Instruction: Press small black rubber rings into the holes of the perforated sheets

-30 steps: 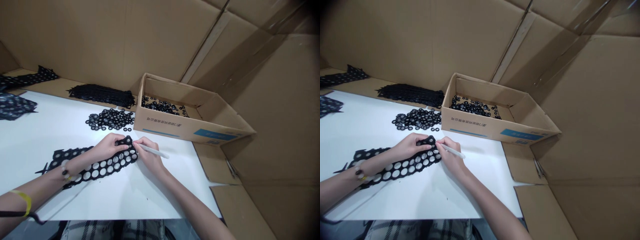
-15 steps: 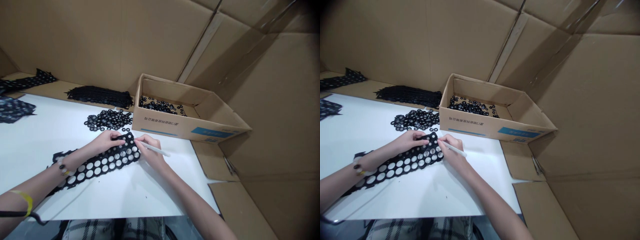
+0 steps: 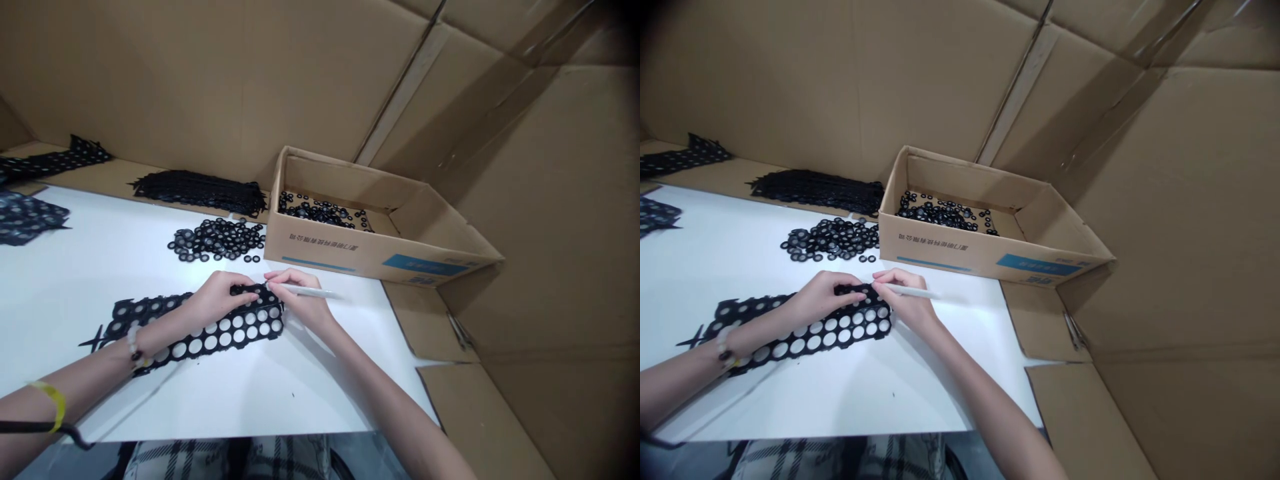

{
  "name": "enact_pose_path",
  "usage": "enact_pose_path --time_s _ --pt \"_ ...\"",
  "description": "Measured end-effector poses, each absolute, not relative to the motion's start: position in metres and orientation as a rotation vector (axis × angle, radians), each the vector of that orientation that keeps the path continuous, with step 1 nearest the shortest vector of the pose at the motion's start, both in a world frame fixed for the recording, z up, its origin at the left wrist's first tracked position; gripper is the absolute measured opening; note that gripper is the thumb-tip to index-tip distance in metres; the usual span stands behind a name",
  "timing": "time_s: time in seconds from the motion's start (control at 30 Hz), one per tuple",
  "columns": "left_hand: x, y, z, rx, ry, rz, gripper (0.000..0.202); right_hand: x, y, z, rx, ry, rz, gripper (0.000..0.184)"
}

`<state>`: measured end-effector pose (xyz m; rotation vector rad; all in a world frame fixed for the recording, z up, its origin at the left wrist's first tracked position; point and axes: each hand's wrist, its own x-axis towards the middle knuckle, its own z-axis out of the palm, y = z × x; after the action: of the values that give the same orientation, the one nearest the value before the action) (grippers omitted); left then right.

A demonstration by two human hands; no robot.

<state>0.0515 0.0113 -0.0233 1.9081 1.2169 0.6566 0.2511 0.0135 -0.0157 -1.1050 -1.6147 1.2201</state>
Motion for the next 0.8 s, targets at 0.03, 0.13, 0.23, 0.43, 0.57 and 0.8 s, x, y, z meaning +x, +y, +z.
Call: enact_pose_path --time_s 0.03,0.13,0.23,0.43,0.57,0.8 --pt "0.0514 0.0114 -0.0234 1.907 1.214 0.660 0.024 0.2511 0.0134 -0.0158 -1.108 -1.611 1.224 0.011" --pt "0.0515 0.0118 -0.0230 1.903 1.205 0.673 0.023 0.2528 0.0134 -0.0133 -1.135 -1.611 1.231 0.012" --pt "0.0524 0.0116 -0.0211 1.897 1.201 0.669 0.024 0.2541 0.0129 -0.0104 -1.173 -1.625 1.219 0.013" --pt "0.0528 0.0110 -0.0201 1.875 1.213 0.686 0.025 0.2543 0.0123 -0.0090 -1.141 -1.623 1.236 0.012" --pt "0.0525 0.0110 -0.0219 1.869 1.205 0.714 0.023 0.2553 0.0135 -0.0119 -1.110 -1.657 1.217 0.012" --pt "0.0544 0.0076 -0.0217 1.923 1.186 0.740 0.019 0.2560 0.0133 -0.0147 -1.155 -1.755 1.154 0.011"
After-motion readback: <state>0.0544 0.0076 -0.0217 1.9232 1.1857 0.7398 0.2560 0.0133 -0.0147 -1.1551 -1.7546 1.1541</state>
